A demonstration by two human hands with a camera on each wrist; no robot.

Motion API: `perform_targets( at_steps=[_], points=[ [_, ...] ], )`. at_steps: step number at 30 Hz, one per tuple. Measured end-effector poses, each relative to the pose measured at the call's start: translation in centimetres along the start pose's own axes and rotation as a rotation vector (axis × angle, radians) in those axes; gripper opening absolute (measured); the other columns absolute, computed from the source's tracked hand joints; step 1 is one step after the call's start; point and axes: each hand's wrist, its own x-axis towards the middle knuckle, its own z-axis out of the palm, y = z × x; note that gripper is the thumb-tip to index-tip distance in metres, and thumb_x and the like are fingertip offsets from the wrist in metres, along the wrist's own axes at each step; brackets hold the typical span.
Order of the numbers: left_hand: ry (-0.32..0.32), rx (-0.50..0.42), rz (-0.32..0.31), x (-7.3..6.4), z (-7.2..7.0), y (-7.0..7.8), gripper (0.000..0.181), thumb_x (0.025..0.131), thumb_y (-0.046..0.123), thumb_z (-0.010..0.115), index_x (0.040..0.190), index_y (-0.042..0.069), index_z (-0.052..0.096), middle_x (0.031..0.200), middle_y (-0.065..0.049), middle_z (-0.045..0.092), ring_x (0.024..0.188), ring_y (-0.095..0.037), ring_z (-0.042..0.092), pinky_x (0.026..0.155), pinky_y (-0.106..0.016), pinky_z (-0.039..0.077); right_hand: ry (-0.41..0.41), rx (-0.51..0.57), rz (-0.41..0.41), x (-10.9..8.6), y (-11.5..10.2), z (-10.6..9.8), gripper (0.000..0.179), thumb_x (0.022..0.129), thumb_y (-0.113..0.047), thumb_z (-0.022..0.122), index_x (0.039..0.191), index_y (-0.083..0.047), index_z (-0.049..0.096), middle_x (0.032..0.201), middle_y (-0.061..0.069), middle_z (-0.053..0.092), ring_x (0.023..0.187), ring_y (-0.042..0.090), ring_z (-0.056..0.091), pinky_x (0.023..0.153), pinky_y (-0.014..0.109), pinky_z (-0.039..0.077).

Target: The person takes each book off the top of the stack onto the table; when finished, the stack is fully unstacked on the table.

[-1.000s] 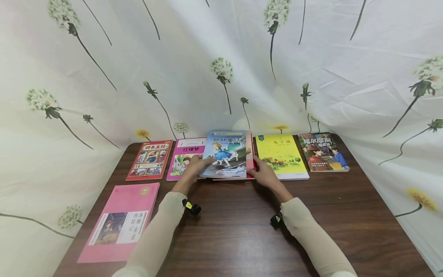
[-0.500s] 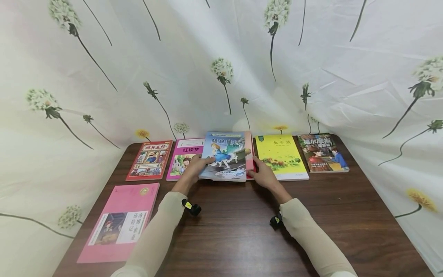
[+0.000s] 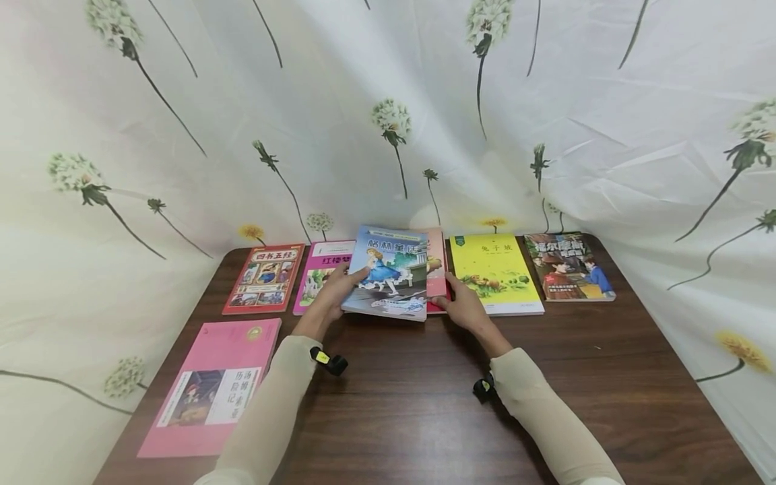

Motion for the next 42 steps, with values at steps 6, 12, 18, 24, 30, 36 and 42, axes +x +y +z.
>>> perform_targets(
  at_steps=[6,12,18,24,30,36,42],
  points=[
    [-0.049,-0.134,-0.036,-0.1,-0.1,0.6,0.075,0.103,0.023,0.07,0.166,0.014,0.03,0.156,-0.018,0.052,0.137,-0.036,0.058,0.111,-0.051,0.054,0.001,0.008,0.008,-0.1,0.0,0.0,0.074,0.107,-0.022,0.067,0.166,0.001,0.031,0.168,0.027,0.037,0.158,0.045,0.034,0.127,0.061,0.033],
    [-0.024,-0.134,-0.085,-0.3,-0.1,0.8,0.082,0.102,0.029,0.07,0.169,0.017,0.024,0.155,-0.021,0.054,0.126,-0.037,0.065,0.097,-0.047,0.061,0.001,0.021,0.009,0.0,0.1,0.0,0.074,0.106,-0.022,0.068,0.166,0.001,0.031,0.169,0.027,0.037,0.158,0.044,0.035,0.128,0.06,0.033],
    [0.024,-0.014,-0.069,-0.6,-0.4,1.0,0.092,0.102,0.049,0.068,0.172,0.019,0.018,0.165,-0.016,0.044,0.14,-0.038,0.055,0.113,-0.056,0.051,0.009,0.022,0.005,0.0,0.2,-0.1,0.073,0.106,-0.022,0.067,0.166,0.0,0.032,0.169,0.027,0.037,0.158,0.045,0.033,0.128,0.06,0.031],
    [-0.065,-0.213,-0.048,-0.7,-0.8,1.1,0.069,0.105,0.02,0.067,0.165,0.013,0.033,0.149,-0.019,0.059,0.119,-0.029,0.069,0.096,-0.04,0.063,0.015,0.013,-0.009,0.0,0.1,0.0,0.073,0.106,-0.022,0.068,0.166,0.0,0.033,0.167,0.027,0.039,0.157,0.045,0.036,0.127,0.06,0.033],
    [-0.042,-0.185,-0.058,-1.7,-1.3,1.5,0.078,0.104,0.023,0.067,0.169,0.018,0.025,0.16,-0.019,0.048,0.139,-0.038,0.058,0.114,-0.052,0.052,0.011,-0.009,-0.019,-0.1,0.0,-0.1,0.074,0.106,-0.022,0.068,0.165,0.004,0.031,0.166,0.03,0.039,0.155,0.048,0.037,0.126,0.061,0.034],
    [0.019,0.04,0.013,-3.0,-2.2,2.0,0.097,0.1,0.049,0.069,0.172,0.014,0.015,0.178,-0.016,0.019,0.163,-0.041,0.02,0.13,-0.067,0.019,0.022,-0.012,-0.029,0.0,0.1,-0.2,0.073,0.106,-0.02,0.067,0.164,0.005,0.032,0.166,0.031,0.039,0.155,0.048,0.036,0.127,0.061,0.033],
    [-0.048,-0.165,0.024,-3.9,-3.5,2.1,0.067,0.106,0.03,0.067,0.162,0.016,0.032,0.136,-0.016,0.064,0.111,-0.026,0.073,0.094,-0.04,0.063,0.015,-0.004,-0.027,-0.1,0.0,-0.2,0.072,0.106,-0.02,0.067,0.164,0.005,0.032,0.166,0.03,0.038,0.155,0.048,0.036,0.127,0.062,0.032]
  ],
)
